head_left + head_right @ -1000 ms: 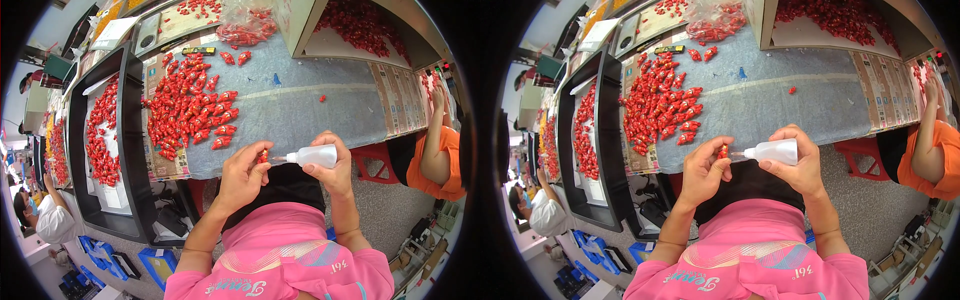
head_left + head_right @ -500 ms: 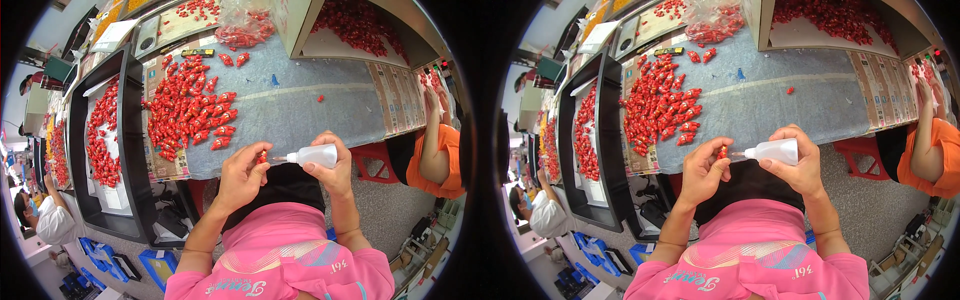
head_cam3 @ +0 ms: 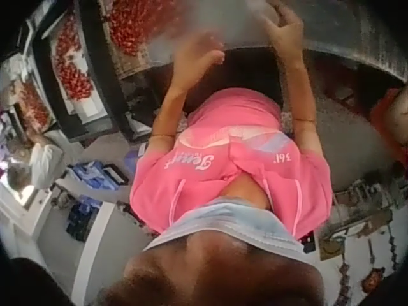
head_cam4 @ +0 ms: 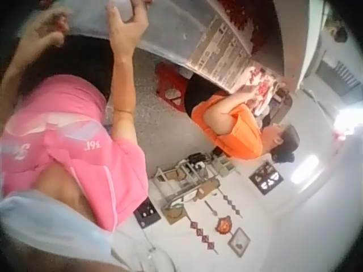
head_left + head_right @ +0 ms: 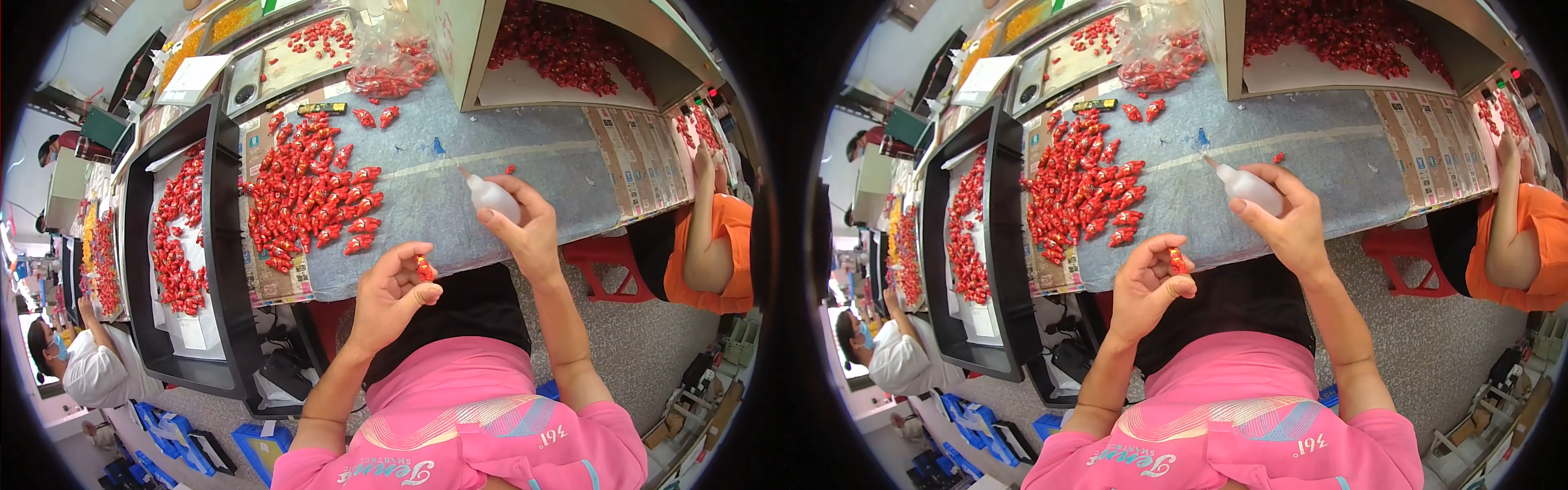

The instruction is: The person assembles small red plastic toy components using glue from a bottle.

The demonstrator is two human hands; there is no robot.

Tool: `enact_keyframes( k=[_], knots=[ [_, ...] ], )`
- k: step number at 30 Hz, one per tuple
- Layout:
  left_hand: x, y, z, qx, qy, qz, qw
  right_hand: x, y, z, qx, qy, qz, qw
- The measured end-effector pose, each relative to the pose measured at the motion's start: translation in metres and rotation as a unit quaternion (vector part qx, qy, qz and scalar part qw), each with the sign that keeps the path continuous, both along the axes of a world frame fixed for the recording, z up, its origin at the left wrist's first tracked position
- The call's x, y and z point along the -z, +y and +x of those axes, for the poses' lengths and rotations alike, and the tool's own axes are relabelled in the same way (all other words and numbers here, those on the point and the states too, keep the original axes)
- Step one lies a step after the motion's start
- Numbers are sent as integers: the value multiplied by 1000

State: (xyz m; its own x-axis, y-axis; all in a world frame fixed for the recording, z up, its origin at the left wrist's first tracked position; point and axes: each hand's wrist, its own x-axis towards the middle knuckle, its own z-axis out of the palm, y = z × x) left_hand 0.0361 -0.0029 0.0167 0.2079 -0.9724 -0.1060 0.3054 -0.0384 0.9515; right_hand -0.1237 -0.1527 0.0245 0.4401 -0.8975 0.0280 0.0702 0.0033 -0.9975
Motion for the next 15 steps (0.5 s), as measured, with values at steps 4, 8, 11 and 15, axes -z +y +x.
enact_keyframes(
  k=[4, 8, 11, 15],
  knots=[
    [-6, 1, -4, 7, 9, -24, 1000, 11, -12, 14, 16, 43, -110, 993],
    [-6, 2, -6, 10, 76, -29, 997, 16, -12, 22, 34, 37, -113, 992],
    [-6, 3, -6, 14, 124, -14, 992, 13, -6, 22, 58, 22, -103, 993],
    [-7, 5, -7, 2, 154, -12, 988, -8, 29, -4, 118, 151, -278, 941]
  ],
)
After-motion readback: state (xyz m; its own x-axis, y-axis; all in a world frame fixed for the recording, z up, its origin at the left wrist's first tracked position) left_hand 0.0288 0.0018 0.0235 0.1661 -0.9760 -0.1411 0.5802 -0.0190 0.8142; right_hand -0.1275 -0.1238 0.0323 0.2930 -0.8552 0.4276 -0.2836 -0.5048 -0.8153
